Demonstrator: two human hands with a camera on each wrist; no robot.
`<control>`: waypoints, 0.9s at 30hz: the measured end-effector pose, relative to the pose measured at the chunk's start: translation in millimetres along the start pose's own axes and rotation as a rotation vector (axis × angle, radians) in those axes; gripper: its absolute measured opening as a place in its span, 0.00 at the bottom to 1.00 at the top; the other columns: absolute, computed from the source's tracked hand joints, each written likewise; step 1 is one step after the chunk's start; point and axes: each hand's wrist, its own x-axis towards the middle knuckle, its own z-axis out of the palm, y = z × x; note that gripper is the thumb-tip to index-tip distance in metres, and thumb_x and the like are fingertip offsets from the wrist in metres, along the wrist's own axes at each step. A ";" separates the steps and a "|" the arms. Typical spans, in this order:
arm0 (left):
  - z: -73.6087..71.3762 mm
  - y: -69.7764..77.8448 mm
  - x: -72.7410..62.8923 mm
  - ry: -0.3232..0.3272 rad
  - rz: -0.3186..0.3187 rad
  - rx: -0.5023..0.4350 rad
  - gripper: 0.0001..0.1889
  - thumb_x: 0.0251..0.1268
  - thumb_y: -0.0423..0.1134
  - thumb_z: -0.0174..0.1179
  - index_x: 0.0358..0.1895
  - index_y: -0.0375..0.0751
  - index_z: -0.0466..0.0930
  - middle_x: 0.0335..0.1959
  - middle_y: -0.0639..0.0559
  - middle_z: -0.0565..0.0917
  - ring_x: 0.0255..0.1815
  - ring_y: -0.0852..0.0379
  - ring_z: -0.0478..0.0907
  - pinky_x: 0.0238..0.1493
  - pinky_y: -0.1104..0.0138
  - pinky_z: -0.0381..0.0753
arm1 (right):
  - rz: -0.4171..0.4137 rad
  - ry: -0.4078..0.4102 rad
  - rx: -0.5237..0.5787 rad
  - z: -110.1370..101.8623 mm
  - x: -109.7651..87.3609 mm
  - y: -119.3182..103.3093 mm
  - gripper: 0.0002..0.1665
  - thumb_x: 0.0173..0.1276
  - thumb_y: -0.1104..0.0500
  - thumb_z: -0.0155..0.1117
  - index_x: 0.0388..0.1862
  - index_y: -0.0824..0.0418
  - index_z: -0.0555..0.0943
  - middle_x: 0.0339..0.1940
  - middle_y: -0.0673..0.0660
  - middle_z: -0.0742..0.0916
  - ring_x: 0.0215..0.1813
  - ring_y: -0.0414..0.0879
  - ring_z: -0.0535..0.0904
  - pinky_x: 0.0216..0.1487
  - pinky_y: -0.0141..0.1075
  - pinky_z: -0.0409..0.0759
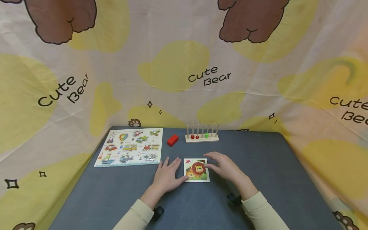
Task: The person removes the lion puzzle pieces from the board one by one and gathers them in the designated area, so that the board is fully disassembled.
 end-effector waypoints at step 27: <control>8.4 6.4 16.2 -0.015 0.006 0.050 0.41 0.61 0.70 0.60 0.74 0.53 0.70 0.76 0.50 0.70 0.79 0.31 0.54 0.76 0.35 0.49 | -0.073 -0.090 0.095 32.0 29.7 -8.6 0.26 0.67 0.52 0.72 0.62 0.58 0.82 0.58 0.57 0.87 0.57 0.53 0.83 0.61 0.52 0.80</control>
